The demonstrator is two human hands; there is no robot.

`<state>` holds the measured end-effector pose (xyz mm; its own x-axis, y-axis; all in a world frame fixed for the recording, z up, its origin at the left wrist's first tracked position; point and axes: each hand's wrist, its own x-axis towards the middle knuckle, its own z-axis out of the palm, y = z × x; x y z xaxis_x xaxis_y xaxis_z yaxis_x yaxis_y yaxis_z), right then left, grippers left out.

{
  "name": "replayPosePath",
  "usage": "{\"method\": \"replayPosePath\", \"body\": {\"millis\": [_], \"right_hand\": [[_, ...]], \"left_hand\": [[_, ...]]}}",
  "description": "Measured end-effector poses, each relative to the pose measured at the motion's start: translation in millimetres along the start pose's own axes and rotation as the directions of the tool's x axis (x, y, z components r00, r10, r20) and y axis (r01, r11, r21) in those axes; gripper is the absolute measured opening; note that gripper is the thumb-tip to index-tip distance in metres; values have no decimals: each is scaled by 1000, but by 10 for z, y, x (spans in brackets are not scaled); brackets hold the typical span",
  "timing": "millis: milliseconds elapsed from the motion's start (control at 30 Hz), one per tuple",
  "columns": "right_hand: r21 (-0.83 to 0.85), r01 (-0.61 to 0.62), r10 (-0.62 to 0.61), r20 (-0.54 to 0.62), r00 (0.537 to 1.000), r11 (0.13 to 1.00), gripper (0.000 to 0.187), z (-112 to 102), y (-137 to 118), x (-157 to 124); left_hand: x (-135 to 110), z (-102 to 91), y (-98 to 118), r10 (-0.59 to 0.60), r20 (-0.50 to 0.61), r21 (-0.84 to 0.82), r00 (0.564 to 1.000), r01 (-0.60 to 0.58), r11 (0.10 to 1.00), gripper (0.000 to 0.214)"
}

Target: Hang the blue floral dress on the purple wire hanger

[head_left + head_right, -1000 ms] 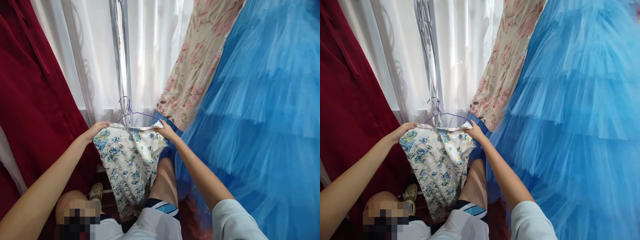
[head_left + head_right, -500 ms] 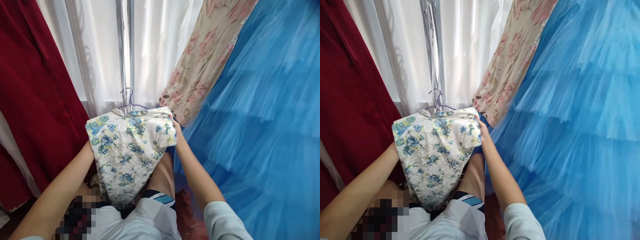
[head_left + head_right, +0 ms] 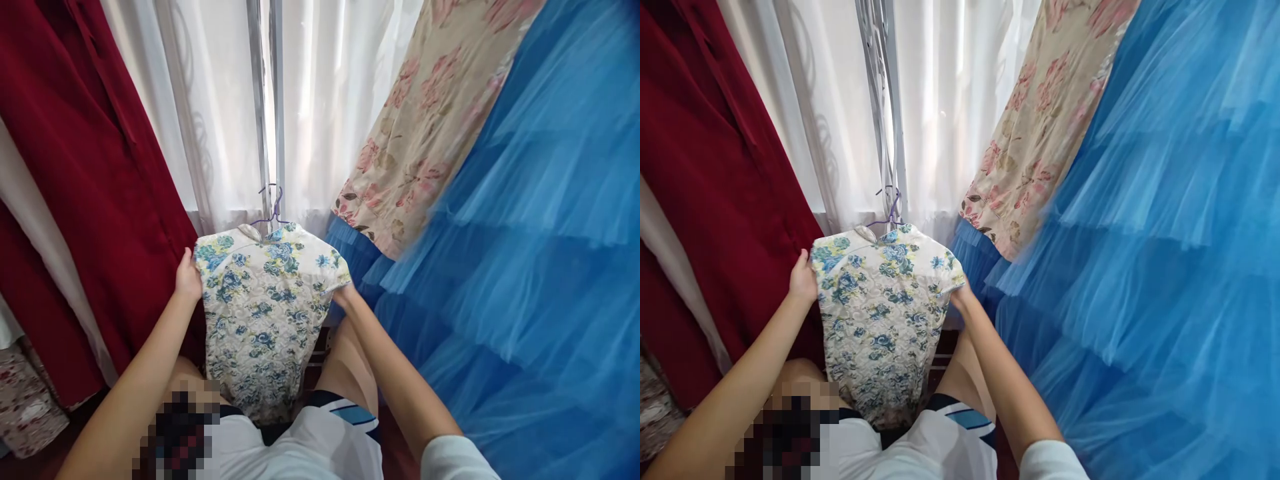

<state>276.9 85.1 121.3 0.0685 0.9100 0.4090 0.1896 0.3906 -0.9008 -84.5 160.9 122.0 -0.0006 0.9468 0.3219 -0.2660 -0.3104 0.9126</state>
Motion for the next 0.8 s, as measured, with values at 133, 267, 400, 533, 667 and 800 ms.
{"method": "replayPosePath", "body": {"millis": [133,267,400,533,667,800], "right_hand": [[109,-97,91,61,994,989,67,-249,-93,69],[41,2,2,-96,995,999,65,-262,-104,59],[115,-29,49,-179,983,993,69,-159,39,-14],[294,-166,181,-25,983,941,72,-110,120,-60],[333,-234,186,171,968,913,72,-59,135,-86],[365,-249,173,227,958,897,62,89,191,-121]], "left_hand": [[6,61,150,88,-64,-79,994,-93,993,48],[103,60,287,263,-350,69,899,-255,964,32],[97,-54,413,395,-375,280,839,-304,911,35],[10,-107,549,432,-271,348,860,-331,877,36],[-44,-83,685,575,-222,510,788,-409,757,33],[-67,-40,742,656,-208,622,725,-420,661,32]]}}
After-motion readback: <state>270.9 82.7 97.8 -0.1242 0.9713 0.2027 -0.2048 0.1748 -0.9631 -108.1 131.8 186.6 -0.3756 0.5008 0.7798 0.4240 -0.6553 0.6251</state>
